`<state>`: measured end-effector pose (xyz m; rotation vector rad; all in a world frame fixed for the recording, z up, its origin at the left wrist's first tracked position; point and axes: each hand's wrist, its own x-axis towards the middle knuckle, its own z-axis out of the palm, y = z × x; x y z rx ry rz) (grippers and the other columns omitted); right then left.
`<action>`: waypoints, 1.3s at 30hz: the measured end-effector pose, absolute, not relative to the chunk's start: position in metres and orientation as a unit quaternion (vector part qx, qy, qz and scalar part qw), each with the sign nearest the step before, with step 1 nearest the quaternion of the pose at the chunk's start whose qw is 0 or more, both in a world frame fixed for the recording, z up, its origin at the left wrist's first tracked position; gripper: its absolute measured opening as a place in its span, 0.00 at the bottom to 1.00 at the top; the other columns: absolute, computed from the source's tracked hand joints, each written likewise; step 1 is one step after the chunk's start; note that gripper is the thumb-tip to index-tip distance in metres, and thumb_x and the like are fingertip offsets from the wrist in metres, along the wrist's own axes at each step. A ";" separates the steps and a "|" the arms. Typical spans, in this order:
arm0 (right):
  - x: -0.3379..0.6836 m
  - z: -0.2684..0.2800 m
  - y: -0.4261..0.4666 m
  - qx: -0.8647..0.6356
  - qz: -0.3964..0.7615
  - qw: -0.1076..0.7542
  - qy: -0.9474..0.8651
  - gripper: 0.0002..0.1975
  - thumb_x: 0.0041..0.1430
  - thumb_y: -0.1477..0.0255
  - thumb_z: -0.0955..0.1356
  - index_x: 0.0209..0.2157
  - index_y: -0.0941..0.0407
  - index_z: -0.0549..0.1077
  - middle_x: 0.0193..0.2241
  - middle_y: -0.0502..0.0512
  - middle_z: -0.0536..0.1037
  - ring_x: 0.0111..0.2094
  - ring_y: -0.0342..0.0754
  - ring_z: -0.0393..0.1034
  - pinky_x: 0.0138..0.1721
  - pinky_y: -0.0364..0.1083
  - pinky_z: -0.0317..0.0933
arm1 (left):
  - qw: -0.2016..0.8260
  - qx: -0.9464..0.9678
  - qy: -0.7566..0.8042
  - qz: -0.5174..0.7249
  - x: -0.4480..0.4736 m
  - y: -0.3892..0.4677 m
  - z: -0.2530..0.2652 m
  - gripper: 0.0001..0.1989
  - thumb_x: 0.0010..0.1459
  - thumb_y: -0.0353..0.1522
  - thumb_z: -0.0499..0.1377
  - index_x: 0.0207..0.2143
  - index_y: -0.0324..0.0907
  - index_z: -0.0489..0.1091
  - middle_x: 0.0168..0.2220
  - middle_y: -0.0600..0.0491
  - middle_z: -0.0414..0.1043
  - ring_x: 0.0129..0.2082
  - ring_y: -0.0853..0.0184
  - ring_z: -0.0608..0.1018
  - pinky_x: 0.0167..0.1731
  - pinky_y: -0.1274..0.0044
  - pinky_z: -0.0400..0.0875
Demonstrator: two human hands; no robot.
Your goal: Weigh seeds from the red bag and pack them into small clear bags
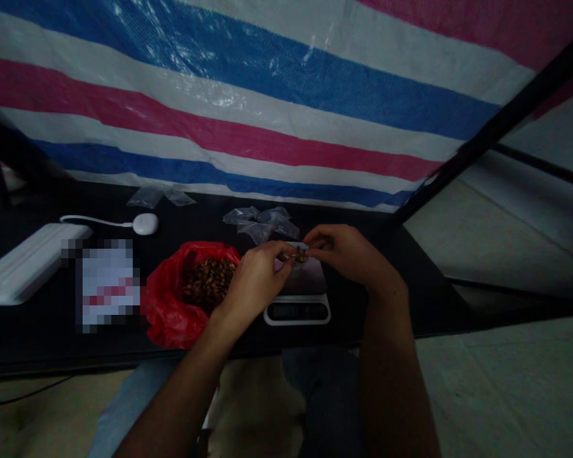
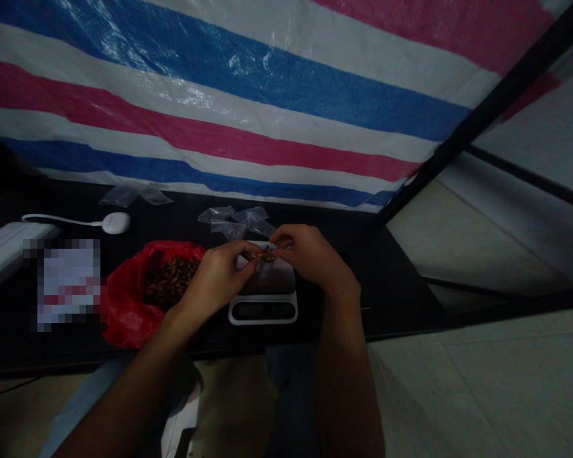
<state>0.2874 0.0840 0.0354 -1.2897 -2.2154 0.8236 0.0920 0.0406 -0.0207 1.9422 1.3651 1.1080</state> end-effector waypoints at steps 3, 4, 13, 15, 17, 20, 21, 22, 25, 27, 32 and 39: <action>0.289 0.034 0.084 -0.475 0.308 0.239 -0.789 0.05 0.58 0.80 0.73 0.36 0.57 0.79 0.34 0.53 0.85 0.35 0.47 0.81 0.38 0.43 0.70 | 0.251 0.715 0.500 0.419 0.095 0.042 -0.023 0.11 0.63 0.26 0.61 0.44 0.45 0.80 0.44 0.54 0.84 0.42 0.63 0.84 0.44 0.72 0.75; 0.290 0.034 0.084 -0.475 0.312 0.243 -0.786 0.05 0.58 0.80 0.73 0.36 0.57 0.79 0.33 0.53 0.85 0.35 0.47 0.81 0.37 0.43 0.70 | 0.248 0.716 0.500 0.419 0.095 0.042 -0.024 0.11 0.63 0.26 0.61 0.44 0.45 0.80 0.44 0.54 0.84 0.42 0.63 0.84 0.44 0.72 0.75; 0.292 0.027 0.085 -0.455 0.319 0.276 -0.784 0.05 0.58 0.79 0.73 0.37 0.56 0.79 0.33 0.52 0.84 0.35 0.47 0.80 0.37 0.44 0.70 | 0.233 0.730 0.480 0.426 0.097 0.046 -0.025 0.12 0.65 0.26 0.61 0.47 0.46 0.81 0.45 0.52 0.84 0.45 0.62 0.84 0.48 0.70 0.76; 0.293 0.026 0.085 -0.453 0.329 0.278 -0.781 0.05 0.59 0.78 0.72 0.37 0.56 0.79 0.33 0.52 0.84 0.35 0.47 0.80 0.37 0.44 0.70 | 0.233 0.733 0.474 0.428 0.097 0.046 -0.026 0.13 0.65 0.25 0.61 0.48 0.46 0.81 0.46 0.52 0.83 0.46 0.62 0.83 0.50 0.70 0.76; 0.292 0.025 0.085 -0.453 0.334 0.280 -0.777 0.04 0.59 0.78 0.72 0.36 0.56 0.78 0.32 0.52 0.84 0.34 0.47 0.80 0.37 0.44 0.70 | 0.228 0.737 0.471 0.427 0.098 0.046 -0.028 0.14 0.66 0.25 0.60 0.49 0.45 0.80 0.47 0.51 0.83 0.48 0.62 0.83 0.50 0.71 0.76; 0.291 0.026 0.086 -0.452 0.333 0.288 -0.776 0.04 0.58 0.79 0.72 0.35 0.56 0.78 0.31 0.52 0.83 0.34 0.47 0.80 0.37 0.45 0.70 | 0.216 0.746 0.469 0.421 0.098 0.046 -0.031 0.15 0.67 0.25 0.57 0.49 0.45 0.80 0.48 0.50 0.83 0.48 0.61 0.83 0.50 0.70 0.76; 0.290 0.026 0.087 -0.451 0.331 0.290 -0.777 0.04 0.58 0.79 0.72 0.35 0.56 0.78 0.31 0.52 0.83 0.34 0.47 0.80 0.37 0.45 0.71 | 0.215 0.747 0.468 0.421 0.098 0.046 -0.031 0.15 0.67 0.25 0.57 0.49 0.45 0.81 0.48 0.50 0.83 0.48 0.61 0.83 0.50 0.70 0.76; 0.290 0.026 0.087 -0.450 0.328 0.290 -0.778 0.05 0.58 0.79 0.72 0.35 0.56 0.78 0.31 0.52 0.84 0.34 0.47 0.80 0.38 0.45 0.71 | 0.214 0.747 0.468 0.420 0.098 0.046 -0.031 0.15 0.67 0.25 0.57 0.48 0.45 0.81 0.48 0.50 0.83 0.48 0.61 0.83 0.50 0.70 0.76; 0.289 0.025 0.088 -0.453 0.323 0.283 -0.781 0.06 0.58 0.80 0.72 0.37 0.57 0.79 0.32 0.53 0.84 0.35 0.48 0.80 0.39 0.46 0.71 | 0.218 0.743 0.472 0.420 0.099 0.046 -0.031 0.14 0.66 0.25 0.58 0.48 0.46 0.81 0.48 0.50 0.83 0.47 0.61 0.83 0.50 0.70 0.76; 0.290 0.024 0.088 -0.453 0.329 0.282 -0.779 0.06 0.59 0.80 0.72 0.37 0.57 0.79 0.33 0.53 0.84 0.36 0.48 0.81 0.40 0.46 0.72 | 0.223 0.736 0.481 0.421 0.099 0.046 -0.031 0.13 0.66 0.25 0.59 0.48 0.45 0.80 0.48 0.51 0.83 0.48 0.61 0.83 0.51 0.69 0.76; 0.289 0.022 0.087 -0.443 0.337 0.289 -0.779 0.05 0.60 0.79 0.71 0.37 0.56 0.79 0.34 0.54 0.85 0.38 0.49 0.81 0.41 0.47 0.72 | 0.232 0.715 0.507 0.421 0.101 0.046 -0.031 0.14 0.65 0.26 0.60 0.50 0.45 0.78 0.49 0.51 0.83 0.48 0.61 0.84 0.50 0.70 0.76; 0.286 0.027 0.085 -0.451 0.325 0.291 -0.778 0.07 0.58 0.80 0.71 0.37 0.56 0.79 0.34 0.53 0.84 0.37 0.48 0.80 0.40 0.46 0.71 | 0.220 0.717 0.515 0.415 0.092 0.045 -0.022 0.14 0.65 0.27 0.59 0.52 0.44 0.77 0.50 0.51 0.83 0.49 0.60 0.83 0.52 0.69 0.76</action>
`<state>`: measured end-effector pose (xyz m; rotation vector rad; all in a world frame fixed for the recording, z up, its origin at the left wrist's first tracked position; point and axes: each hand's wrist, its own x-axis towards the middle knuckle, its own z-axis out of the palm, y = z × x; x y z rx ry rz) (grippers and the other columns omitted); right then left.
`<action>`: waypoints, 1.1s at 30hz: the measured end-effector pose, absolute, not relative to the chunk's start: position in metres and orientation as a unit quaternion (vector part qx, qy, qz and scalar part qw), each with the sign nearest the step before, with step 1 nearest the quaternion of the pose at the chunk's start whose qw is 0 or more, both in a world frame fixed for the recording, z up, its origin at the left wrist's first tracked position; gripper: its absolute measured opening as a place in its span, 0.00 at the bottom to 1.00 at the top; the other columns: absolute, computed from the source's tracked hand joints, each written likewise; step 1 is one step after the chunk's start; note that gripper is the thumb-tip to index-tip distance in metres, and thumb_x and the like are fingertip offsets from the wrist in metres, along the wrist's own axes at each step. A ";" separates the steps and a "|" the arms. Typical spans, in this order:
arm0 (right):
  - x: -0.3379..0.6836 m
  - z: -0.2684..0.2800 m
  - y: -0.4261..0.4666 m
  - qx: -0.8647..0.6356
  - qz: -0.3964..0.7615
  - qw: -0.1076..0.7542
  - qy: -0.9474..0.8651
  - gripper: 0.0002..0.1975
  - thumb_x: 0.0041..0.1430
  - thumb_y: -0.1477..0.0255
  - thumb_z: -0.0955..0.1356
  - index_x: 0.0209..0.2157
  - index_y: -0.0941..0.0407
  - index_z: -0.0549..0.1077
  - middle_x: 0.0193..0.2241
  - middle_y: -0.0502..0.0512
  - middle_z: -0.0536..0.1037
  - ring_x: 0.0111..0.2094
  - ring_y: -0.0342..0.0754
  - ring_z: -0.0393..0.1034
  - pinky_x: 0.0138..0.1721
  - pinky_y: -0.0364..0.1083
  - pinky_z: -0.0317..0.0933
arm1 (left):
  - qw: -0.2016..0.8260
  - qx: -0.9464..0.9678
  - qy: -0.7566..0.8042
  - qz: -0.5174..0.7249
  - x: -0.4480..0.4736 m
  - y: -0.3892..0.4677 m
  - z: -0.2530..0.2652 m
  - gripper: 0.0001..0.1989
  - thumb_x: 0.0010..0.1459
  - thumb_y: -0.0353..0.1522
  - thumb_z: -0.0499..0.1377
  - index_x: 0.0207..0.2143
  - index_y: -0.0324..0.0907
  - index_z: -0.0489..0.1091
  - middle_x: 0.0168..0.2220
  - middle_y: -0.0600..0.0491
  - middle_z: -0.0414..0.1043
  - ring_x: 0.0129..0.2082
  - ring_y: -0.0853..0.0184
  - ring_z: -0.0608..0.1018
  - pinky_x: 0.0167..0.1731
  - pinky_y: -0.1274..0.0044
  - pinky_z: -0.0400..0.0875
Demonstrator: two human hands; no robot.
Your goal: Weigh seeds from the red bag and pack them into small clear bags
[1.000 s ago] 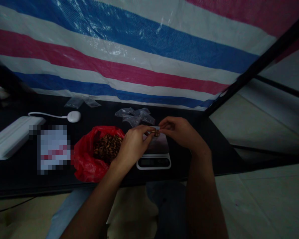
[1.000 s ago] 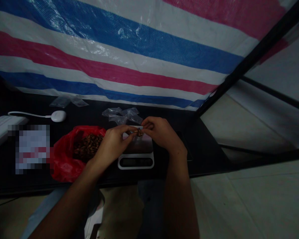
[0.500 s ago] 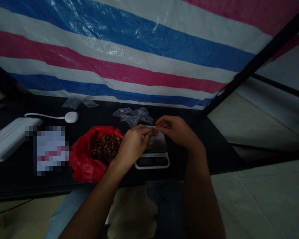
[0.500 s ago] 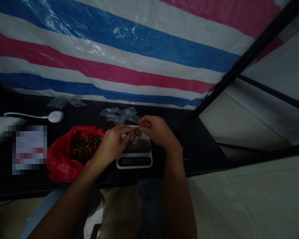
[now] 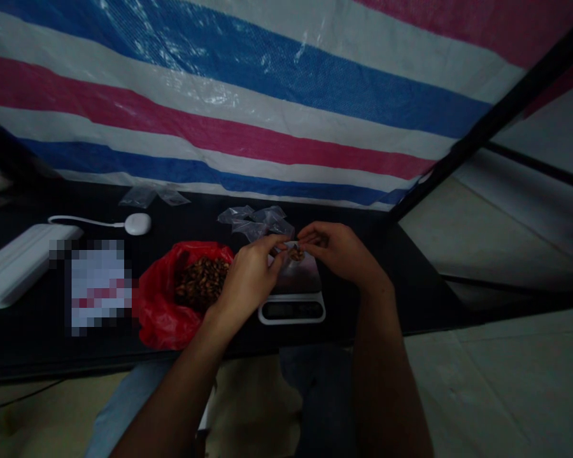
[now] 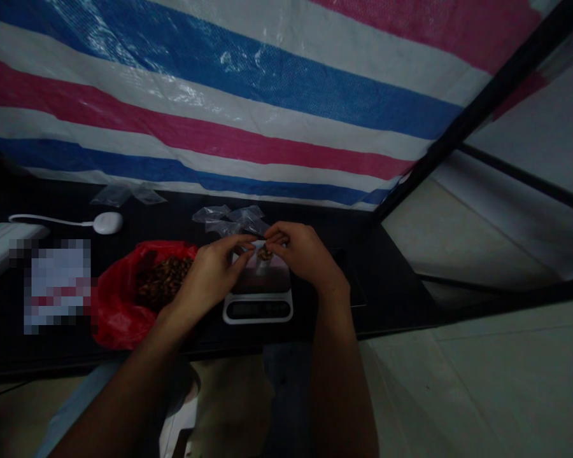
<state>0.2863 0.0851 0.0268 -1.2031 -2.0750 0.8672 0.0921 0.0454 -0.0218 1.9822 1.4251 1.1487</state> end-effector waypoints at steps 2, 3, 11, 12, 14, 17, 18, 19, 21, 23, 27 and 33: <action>0.287 0.028 0.085 -0.460 0.311 0.303 -0.775 0.06 0.60 0.78 0.71 0.38 0.56 0.80 0.35 0.54 0.85 0.37 0.48 0.80 0.40 0.46 0.71 | 0.197 0.717 0.525 0.415 0.078 0.047 -0.017 0.13 0.66 0.28 0.57 0.50 0.42 0.78 0.50 0.49 0.83 0.50 0.59 0.83 0.54 0.69 0.75; 0.288 0.029 0.085 -0.465 0.297 0.310 -0.774 0.05 0.61 0.77 0.71 0.38 0.56 0.80 0.36 0.54 0.85 0.37 0.48 0.80 0.40 0.46 0.71 | 0.183 0.719 0.534 0.406 0.069 0.048 -0.016 0.13 0.67 0.28 0.56 0.49 0.42 0.78 0.49 0.49 0.83 0.50 0.59 0.83 0.54 0.68 0.75; 0.289 0.032 0.085 -0.488 0.252 0.314 -0.774 0.04 0.63 0.74 0.70 0.38 0.56 0.80 0.36 0.55 0.85 0.37 0.49 0.79 0.41 0.48 0.70 | 0.115 0.742 0.638 0.170 0.035 0.055 -0.031 0.16 0.67 0.35 0.55 0.52 0.43 0.78 0.53 0.43 0.80 0.49 0.48 0.83 0.46 0.63 0.78; 0.288 0.032 0.084 -0.489 0.253 0.312 -0.774 0.04 0.63 0.74 0.70 0.38 0.56 0.80 0.36 0.55 0.85 0.37 0.49 0.79 0.40 0.48 0.70 | 0.101 0.738 0.650 0.152 0.038 0.055 -0.033 0.16 0.67 0.36 0.55 0.51 0.44 0.78 0.52 0.43 0.81 0.48 0.48 0.83 0.43 0.64 0.78; 0.286 0.032 0.085 -0.489 0.255 0.311 -0.774 0.04 0.63 0.73 0.70 0.38 0.56 0.80 0.35 0.55 0.85 0.37 0.49 0.79 0.40 0.48 0.70 | 0.072 0.725 0.671 0.134 0.044 0.054 -0.035 0.16 0.67 0.36 0.54 0.50 0.45 0.79 0.50 0.42 0.82 0.45 0.49 0.84 0.39 0.67 0.78; 0.286 0.032 0.085 -0.488 0.260 0.310 -0.773 0.05 0.63 0.73 0.70 0.38 0.56 0.80 0.35 0.55 0.85 0.37 0.49 0.79 0.40 0.47 0.70 | 0.064 0.711 0.689 0.126 0.047 0.053 -0.036 0.16 0.67 0.34 0.53 0.47 0.47 0.81 0.46 0.42 0.83 0.41 0.51 0.85 0.37 0.68 0.77; 0.287 0.032 0.085 -0.490 0.261 0.310 -0.772 0.05 0.63 0.73 0.70 0.38 0.56 0.80 0.35 0.55 0.85 0.37 0.49 0.79 0.40 0.47 0.69 | 0.068 0.708 0.691 0.129 0.046 0.053 -0.035 0.16 0.67 0.33 0.53 0.46 0.47 0.81 0.45 0.42 0.84 0.41 0.51 0.85 0.37 0.68 0.77; 0.288 0.031 0.085 -0.493 0.261 0.309 -0.770 0.05 0.63 0.73 0.70 0.38 0.57 0.80 0.35 0.55 0.85 0.37 0.49 0.79 0.40 0.47 0.69 | 0.072 0.708 0.689 0.137 0.045 0.054 -0.034 0.16 0.67 0.33 0.52 0.46 0.46 0.81 0.45 0.42 0.84 0.41 0.51 0.85 0.38 0.68 0.77; 0.290 0.031 0.085 -0.499 0.260 0.311 -0.766 0.05 0.63 0.73 0.70 0.39 0.57 0.80 0.35 0.55 0.85 0.37 0.49 0.79 0.39 0.47 0.69 | 0.086 0.715 0.670 0.179 0.044 0.054 -0.030 0.16 0.68 0.33 0.53 0.46 0.46 0.81 0.47 0.44 0.83 0.43 0.51 0.84 0.40 0.67 0.77; 0.291 0.030 0.085 -0.504 0.259 0.312 -0.762 0.05 0.63 0.73 0.70 0.39 0.57 0.80 0.35 0.56 0.85 0.37 0.49 0.79 0.39 0.46 0.69 | 0.107 0.730 0.627 0.250 0.048 0.054 -0.025 0.14 0.67 0.33 0.54 0.45 0.46 0.80 0.47 0.46 0.83 0.47 0.53 0.83 0.45 0.67 0.76; 0.292 0.027 0.087 -0.506 0.264 0.311 -0.760 0.05 0.63 0.73 0.70 0.39 0.57 0.80 0.34 0.56 0.84 0.36 0.49 0.79 0.38 0.46 0.69 | 0.162 0.735 0.534 0.385 0.070 0.053 -0.018 0.10 0.66 0.32 0.59 0.45 0.45 0.79 0.46 0.50 0.84 0.49 0.57 0.82 0.51 0.67 0.74; 0.295 0.023 0.087 -0.496 0.286 0.314 -0.757 0.05 0.63 0.73 0.70 0.39 0.57 0.80 0.35 0.56 0.84 0.35 0.49 0.78 0.36 0.46 0.69 | 0.164 0.738 0.530 0.385 0.099 0.056 -0.016 0.11 0.67 0.30 0.60 0.50 0.46 0.77 0.46 0.52 0.83 0.49 0.56 0.81 0.50 0.66 0.74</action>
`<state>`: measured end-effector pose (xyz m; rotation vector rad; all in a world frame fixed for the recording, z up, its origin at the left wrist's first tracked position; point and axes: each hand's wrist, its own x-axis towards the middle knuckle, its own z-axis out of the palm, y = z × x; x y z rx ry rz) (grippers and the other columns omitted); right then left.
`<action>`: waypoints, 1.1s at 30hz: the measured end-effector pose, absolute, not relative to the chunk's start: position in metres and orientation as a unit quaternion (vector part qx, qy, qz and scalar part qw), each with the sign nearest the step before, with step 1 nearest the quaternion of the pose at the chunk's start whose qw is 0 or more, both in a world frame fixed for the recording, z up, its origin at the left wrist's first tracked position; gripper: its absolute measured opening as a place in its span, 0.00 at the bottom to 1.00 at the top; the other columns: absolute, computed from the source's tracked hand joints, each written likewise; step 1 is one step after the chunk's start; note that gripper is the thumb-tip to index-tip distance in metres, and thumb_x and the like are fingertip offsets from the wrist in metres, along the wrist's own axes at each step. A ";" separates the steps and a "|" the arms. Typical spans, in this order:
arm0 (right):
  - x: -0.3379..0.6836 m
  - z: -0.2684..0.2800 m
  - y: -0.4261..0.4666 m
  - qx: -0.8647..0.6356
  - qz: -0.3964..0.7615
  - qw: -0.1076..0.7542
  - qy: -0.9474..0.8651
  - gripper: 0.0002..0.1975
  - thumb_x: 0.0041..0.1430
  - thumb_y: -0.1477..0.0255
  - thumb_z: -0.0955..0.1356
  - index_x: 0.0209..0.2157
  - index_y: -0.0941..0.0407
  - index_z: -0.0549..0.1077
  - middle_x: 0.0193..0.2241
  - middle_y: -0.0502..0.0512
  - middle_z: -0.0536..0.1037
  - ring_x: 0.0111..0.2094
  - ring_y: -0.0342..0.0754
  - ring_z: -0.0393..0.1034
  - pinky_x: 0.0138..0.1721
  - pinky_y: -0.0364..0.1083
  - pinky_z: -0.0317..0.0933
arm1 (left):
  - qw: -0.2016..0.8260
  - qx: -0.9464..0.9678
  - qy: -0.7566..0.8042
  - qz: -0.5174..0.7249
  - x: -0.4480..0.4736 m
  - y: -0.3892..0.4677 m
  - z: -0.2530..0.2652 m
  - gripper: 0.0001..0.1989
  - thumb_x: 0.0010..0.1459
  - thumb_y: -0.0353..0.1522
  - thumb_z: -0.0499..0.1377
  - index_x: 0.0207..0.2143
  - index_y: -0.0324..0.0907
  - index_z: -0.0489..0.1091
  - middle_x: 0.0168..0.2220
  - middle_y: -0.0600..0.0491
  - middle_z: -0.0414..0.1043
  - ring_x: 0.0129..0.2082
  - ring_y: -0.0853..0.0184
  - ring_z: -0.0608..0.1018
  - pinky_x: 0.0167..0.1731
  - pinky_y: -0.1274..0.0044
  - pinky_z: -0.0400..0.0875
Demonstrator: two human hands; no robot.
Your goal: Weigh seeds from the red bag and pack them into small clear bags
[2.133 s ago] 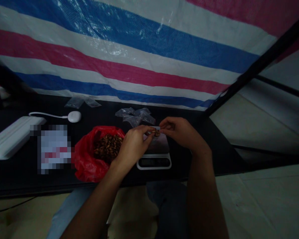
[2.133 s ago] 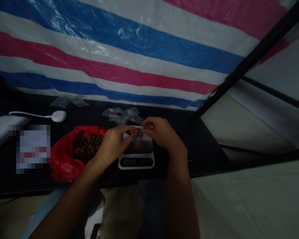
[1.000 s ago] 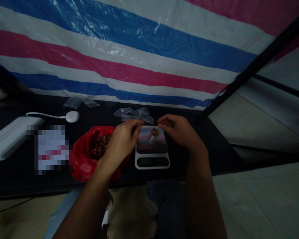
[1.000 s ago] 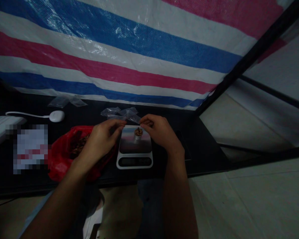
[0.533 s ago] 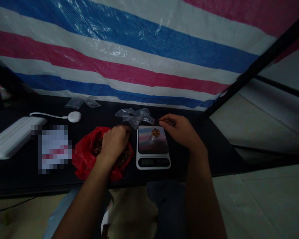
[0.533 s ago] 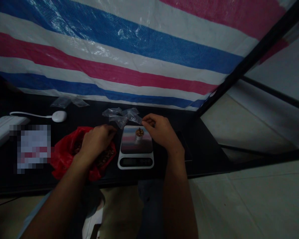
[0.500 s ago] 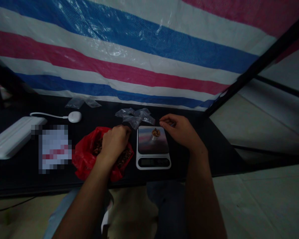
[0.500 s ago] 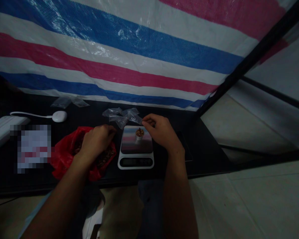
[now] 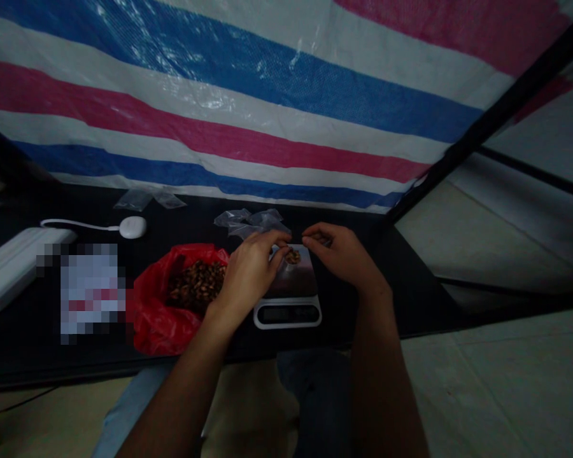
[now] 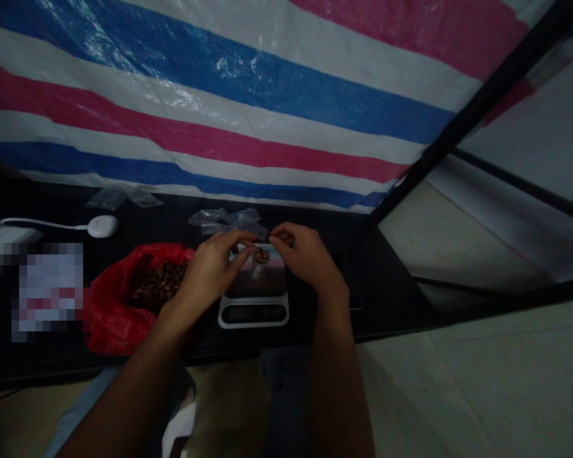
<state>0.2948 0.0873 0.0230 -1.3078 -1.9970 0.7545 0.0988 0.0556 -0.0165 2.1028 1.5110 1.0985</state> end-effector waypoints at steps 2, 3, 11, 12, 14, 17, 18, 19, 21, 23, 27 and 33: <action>0.296 0.023 0.087 -0.498 0.284 0.313 -0.757 0.06 0.63 0.73 0.70 0.39 0.57 0.80 0.35 0.56 0.84 0.36 0.49 0.79 0.36 0.46 0.69 | 0.155 0.737 0.542 0.373 0.103 0.057 -0.017 0.12 0.67 0.30 0.60 0.51 0.47 0.77 0.46 0.52 0.83 0.49 0.55 0.81 0.49 0.66 0.74; 0.297 0.023 0.087 -0.499 0.284 0.314 -0.756 0.06 0.63 0.73 0.70 0.39 0.57 0.80 0.35 0.56 0.84 0.36 0.49 0.79 0.37 0.46 0.69 | 0.152 0.736 0.549 0.367 0.104 0.057 -0.017 0.12 0.67 0.30 0.60 0.51 0.47 0.77 0.46 0.52 0.83 0.49 0.55 0.81 0.49 0.65 0.75; 0.304 0.023 0.087 -0.510 0.272 0.317 -0.752 0.06 0.63 0.71 0.70 0.40 0.57 0.80 0.35 0.56 0.84 0.37 0.49 0.79 0.38 0.47 0.69 | 0.132 0.744 0.541 0.368 0.085 0.061 -0.013 0.15 0.69 0.30 0.53 0.53 0.46 0.76 0.52 0.49 0.81 0.53 0.56 0.81 0.55 0.65 0.73; 0.305 0.023 0.088 -0.512 0.270 0.317 -0.751 0.07 0.63 0.71 0.70 0.40 0.57 0.80 0.35 0.56 0.84 0.37 0.49 0.78 0.39 0.47 0.69 | 0.122 0.752 0.538 0.360 0.077 0.065 -0.012 0.17 0.69 0.29 0.52 0.55 0.45 0.75 0.53 0.48 0.80 0.54 0.55 0.80 0.56 0.65 0.73; 0.307 0.021 0.089 -0.512 0.268 0.316 -0.752 0.07 0.63 0.72 0.69 0.40 0.57 0.80 0.36 0.56 0.84 0.37 0.49 0.78 0.40 0.47 0.70 | 0.095 0.785 0.528 0.310 0.061 0.078 -0.009 0.20 0.66 0.27 0.55 0.58 0.42 0.73 0.57 0.44 0.78 0.57 0.53 0.78 0.59 0.63 0.70; 0.308 0.019 0.091 -0.511 0.272 0.312 -0.754 0.07 0.63 0.73 0.69 0.40 0.57 0.80 0.36 0.56 0.84 0.37 0.49 0.78 0.40 0.47 0.70 | 0.071 0.828 0.519 0.199 0.044 0.108 -0.005 0.25 0.59 0.29 0.62 0.60 0.41 0.73 0.62 0.40 0.73 0.63 0.48 0.73 0.62 0.60 0.67; 0.308 0.018 0.092 -0.511 0.274 0.312 -0.753 0.07 0.63 0.73 0.69 0.40 0.57 0.80 0.36 0.56 0.84 0.37 0.49 0.78 0.40 0.47 0.70 | 0.079 0.836 0.519 0.161 0.041 0.119 -0.003 0.25 0.57 0.30 0.65 0.58 0.42 0.74 0.62 0.40 0.73 0.63 0.47 0.73 0.61 0.61 0.67; 0.308 0.017 0.092 -0.510 0.277 0.311 -0.753 0.07 0.63 0.73 0.69 0.40 0.56 0.80 0.36 0.56 0.84 0.37 0.49 0.78 0.40 0.47 0.70 | 0.097 0.842 0.517 0.119 0.039 0.129 -0.003 0.25 0.54 0.31 0.67 0.55 0.44 0.76 0.60 0.41 0.75 0.62 0.47 0.74 0.60 0.62 0.69; 0.307 0.017 0.093 -0.507 0.279 0.313 -0.753 0.07 0.63 0.73 0.69 0.40 0.56 0.80 0.36 0.56 0.84 0.37 0.49 0.79 0.40 0.47 0.70 | 0.145 0.842 0.517 0.059 0.037 0.147 -0.002 0.22 0.48 0.30 0.71 0.47 0.45 0.79 0.51 0.45 0.81 0.55 0.50 0.79 0.55 0.66 0.72; 0.306 0.017 0.094 -0.505 0.281 0.314 -0.753 0.07 0.63 0.73 0.69 0.40 0.56 0.80 0.36 0.56 0.84 0.38 0.49 0.79 0.40 0.47 0.70 | 0.174 0.835 0.520 0.041 0.033 0.158 -0.001 0.16 0.46 0.29 0.71 0.41 0.45 0.80 0.42 0.47 0.84 0.46 0.53 0.83 0.49 0.68 0.74; 0.307 0.018 0.094 -0.505 0.283 0.314 -0.752 0.07 0.63 0.73 0.69 0.41 0.56 0.80 0.36 0.56 0.84 0.38 0.49 0.79 0.40 0.48 0.71 | 0.181 0.831 0.520 0.080 0.019 0.161 0.004 0.10 0.52 0.31 0.67 0.39 0.43 0.79 0.40 0.47 0.84 0.41 0.55 0.83 0.46 0.68 0.74; 0.314 0.009 0.091 -0.512 0.335 0.246 -0.752 0.14 0.58 0.77 0.72 0.47 0.57 0.79 0.42 0.59 0.83 0.42 0.49 0.79 0.45 0.49 0.72 | 0.203 0.796 0.516 0.242 -0.009 0.131 0.020 0.20 0.63 0.41 0.59 0.54 0.44 0.74 0.50 0.44 0.82 0.47 0.53 0.82 0.52 0.65 0.74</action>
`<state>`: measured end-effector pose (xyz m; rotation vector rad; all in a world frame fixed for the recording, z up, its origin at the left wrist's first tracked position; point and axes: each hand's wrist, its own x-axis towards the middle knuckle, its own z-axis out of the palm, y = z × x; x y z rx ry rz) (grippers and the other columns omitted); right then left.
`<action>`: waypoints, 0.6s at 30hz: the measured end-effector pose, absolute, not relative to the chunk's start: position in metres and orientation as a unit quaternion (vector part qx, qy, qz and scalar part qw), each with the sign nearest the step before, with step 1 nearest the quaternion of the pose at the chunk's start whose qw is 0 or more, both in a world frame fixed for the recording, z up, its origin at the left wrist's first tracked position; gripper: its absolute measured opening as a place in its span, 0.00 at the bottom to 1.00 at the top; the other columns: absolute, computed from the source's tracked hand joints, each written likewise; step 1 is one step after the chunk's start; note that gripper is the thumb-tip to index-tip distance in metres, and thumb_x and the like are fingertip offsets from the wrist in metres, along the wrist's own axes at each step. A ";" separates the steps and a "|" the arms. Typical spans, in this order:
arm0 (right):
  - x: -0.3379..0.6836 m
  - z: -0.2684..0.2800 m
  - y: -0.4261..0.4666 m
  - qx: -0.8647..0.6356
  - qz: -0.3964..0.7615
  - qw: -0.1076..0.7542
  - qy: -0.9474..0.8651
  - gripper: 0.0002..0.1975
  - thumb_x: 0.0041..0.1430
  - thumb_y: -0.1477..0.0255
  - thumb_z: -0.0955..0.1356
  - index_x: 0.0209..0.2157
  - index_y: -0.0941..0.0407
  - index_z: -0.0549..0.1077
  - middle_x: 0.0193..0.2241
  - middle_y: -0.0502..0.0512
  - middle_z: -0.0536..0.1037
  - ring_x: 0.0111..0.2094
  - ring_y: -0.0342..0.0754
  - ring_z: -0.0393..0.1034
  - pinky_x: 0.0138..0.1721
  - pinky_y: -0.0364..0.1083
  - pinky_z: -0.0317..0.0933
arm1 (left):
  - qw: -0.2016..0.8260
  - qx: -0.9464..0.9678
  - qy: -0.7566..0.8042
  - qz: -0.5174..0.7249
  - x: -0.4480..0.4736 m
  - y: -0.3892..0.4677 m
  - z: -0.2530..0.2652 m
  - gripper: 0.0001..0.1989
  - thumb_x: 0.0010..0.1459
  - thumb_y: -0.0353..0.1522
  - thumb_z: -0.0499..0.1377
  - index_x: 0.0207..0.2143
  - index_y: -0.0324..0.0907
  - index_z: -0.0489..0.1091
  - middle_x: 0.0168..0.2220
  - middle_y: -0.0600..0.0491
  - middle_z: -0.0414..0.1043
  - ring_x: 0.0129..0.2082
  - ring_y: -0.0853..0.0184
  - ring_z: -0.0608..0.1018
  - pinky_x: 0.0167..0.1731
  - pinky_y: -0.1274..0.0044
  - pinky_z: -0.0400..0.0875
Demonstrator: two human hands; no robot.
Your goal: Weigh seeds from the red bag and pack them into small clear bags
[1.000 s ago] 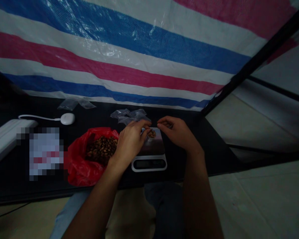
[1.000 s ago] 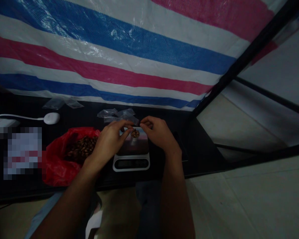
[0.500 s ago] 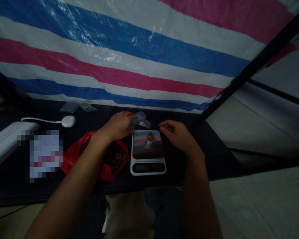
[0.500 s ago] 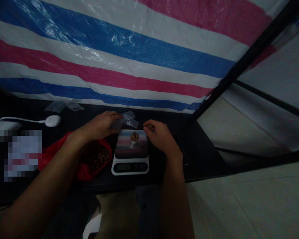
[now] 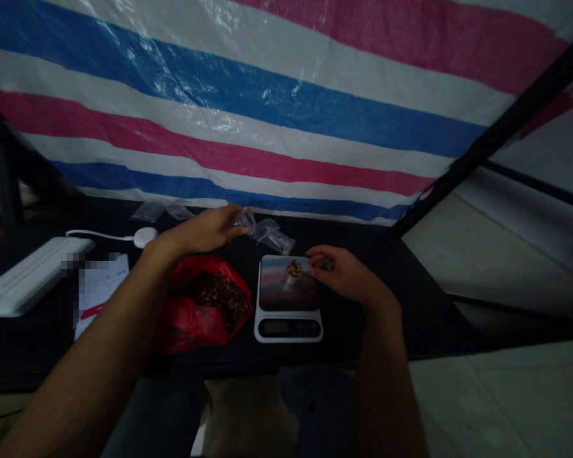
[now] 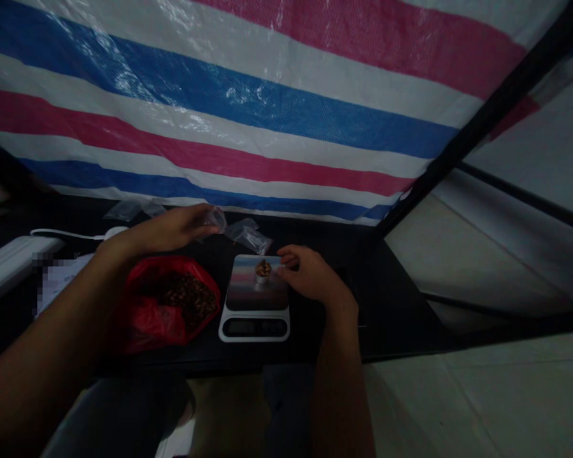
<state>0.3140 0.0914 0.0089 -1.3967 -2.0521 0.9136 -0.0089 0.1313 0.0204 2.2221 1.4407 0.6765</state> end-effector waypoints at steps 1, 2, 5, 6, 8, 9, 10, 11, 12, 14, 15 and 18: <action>0.315 0.007 0.091 -0.511 0.349 0.231 -0.751 0.17 0.57 0.77 0.74 0.49 0.57 0.78 0.43 0.59 0.83 0.43 0.50 0.79 0.46 0.50 0.72 | 0.213 0.786 0.521 0.256 -0.010 0.122 0.021 0.21 0.64 0.42 0.57 0.55 0.42 0.73 0.52 0.44 0.81 0.49 0.53 0.81 0.53 0.64 0.74; 0.315 0.005 0.091 -0.511 0.359 0.219 -0.750 0.20 0.55 0.77 0.75 0.50 0.57 0.78 0.44 0.59 0.83 0.44 0.51 0.78 0.46 0.51 0.73 | 0.226 0.778 0.517 0.276 -0.010 0.112 0.021 0.23 0.66 0.43 0.55 0.58 0.42 0.71 0.55 0.44 0.79 0.53 0.52 0.80 0.57 0.63 0.72; 0.312 0.002 0.090 -0.509 0.374 0.201 -0.749 0.24 0.52 0.75 0.78 0.52 0.56 0.77 0.45 0.59 0.82 0.46 0.52 0.78 0.47 0.51 0.72 | 0.282 0.750 0.491 0.342 -0.001 0.082 0.015 0.23 0.68 0.41 0.53 0.62 0.45 0.67 0.62 0.47 0.74 0.61 0.54 0.76 0.62 0.64 0.69; 0.310 0.003 0.090 -0.508 0.378 0.197 -0.748 0.25 0.51 0.75 0.78 0.52 0.56 0.77 0.45 0.58 0.83 0.46 0.52 0.78 0.46 0.51 0.72 | 0.297 0.745 0.485 0.348 0.004 0.073 0.012 0.23 0.67 0.40 0.54 0.62 0.44 0.67 0.62 0.46 0.74 0.60 0.55 0.77 0.61 0.65 0.70; 0.305 0.004 0.090 -0.507 0.386 0.190 -0.747 0.24 0.50 0.76 0.78 0.51 0.56 0.77 0.44 0.57 0.83 0.45 0.51 0.79 0.45 0.49 0.72 | 0.310 0.747 0.476 0.346 0.014 0.060 0.006 0.26 0.64 0.40 0.58 0.63 0.43 0.65 0.60 0.44 0.75 0.56 0.55 0.79 0.57 0.65 0.73; 0.303 0.005 0.090 -0.505 0.388 0.186 -0.748 0.23 0.51 0.76 0.78 0.50 0.57 0.77 0.44 0.57 0.83 0.44 0.51 0.79 0.45 0.49 0.72 | 0.306 0.750 0.475 0.345 0.019 0.056 0.003 0.27 0.63 0.41 0.60 0.62 0.42 0.65 0.59 0.44 0.75 0.54 0.55 0.80 0.55 0.65 0.74; 0.301 0.005 0.091 -0.502 0.387 0.182 -0.752 0.22 0.52 0.76 0.78 0.49 0.57 0.78 0.43 0.57 0.84 0.43 0.50 0.79 0.44 0.49 0.72 | 0.299 0.755 0.473 0.342 0.022 0.053 0.001 0.28 0.62 0.42 0.62 0.61 0.41 0.66 0.57 0.44 0.76 0.52 0.55 0.80 0.54 0.66 0.75; 0.300 0.006 0.092 -0.498 0.386 0.180 -0.756 0.20 0.52 0.76 0.77 0.48 0.57 0.78 0.43 0.57 0.84 0.43 0.50 0.79 0.44 0.48 0.71 | 0.289 0.760 0.473 0.338 0.025 0.052 -0.001 0.28 0.61 0.42 0.64 0.60 0.41 0.67 0.56 0.44 0.76 0.52 0.55 0.80 0.54 0.66 0.75; 0.299 0.006 0.092 -0.492 0.383 0.179 -0.761 0.18 0.53 0.76 0.77 0.47 0.57 0.78 0.43 0.56 0.84 0.43 0.50 0.79 0.45 0.48 0.71 | 0.278 0.768 0.473 0.331 0.027 0.051 -0.003 0.28 0.59 0.43 0.66 0.58 0.42 0.68 0.56 0.45 0.76 0.52 0.55 0.80 0.54 0.65 0.75; 0.297 0.005 0.094 -0.480 0.381 0.178 -0.770 0.15 0.54 0.75 0.76 0.45 0.56 0.79 0.43 0.56 0.84 0.43 0.49 0.79 0.46 0.48 0.71 | 0.260 0.784 0.469 0.311 0.029 0.052 -0.007 0.29 0.56 0.42 0.69 0.57 0.43 0.69 0.56 0.45 0.76 0.54 0.54 0.79 0.55 0.65 0.73; 0.297 0.004 0.095 -0.475 0.383 0.180 -0.771 0.15 0.54 0.75 0.76 0.45 0.56 0.79 0.42 0.55 0.84 0.43 0.49 0.79 0.46 0.48 0.71 | 0.252 0.793 0.467 0.301 0.029 0.052 -0.009 0.30 0.54 0.42 0.70 0.56 0.43 0.69 0.56 0.46 0.75 0.55 0.54 0.78 0.55 0.65 0.73; 0.296 0.002 0.097 -0.467 0.390 0.191 -0.770 0.14 0.54 0.74 0.77 0.43 0.55 0.79 0.41 0.54 0.84 0.43 0.49 0.79 0.46 0.48 0.71 | 0.231 0.809 0.469 0.268 0.028 0.052 -0.013 0.24 0.58 0.44 0.67 0.54 0.44 0.71 0.53 0.47 0.77 0.52 0.55 0.79 0.53 0.64 0.73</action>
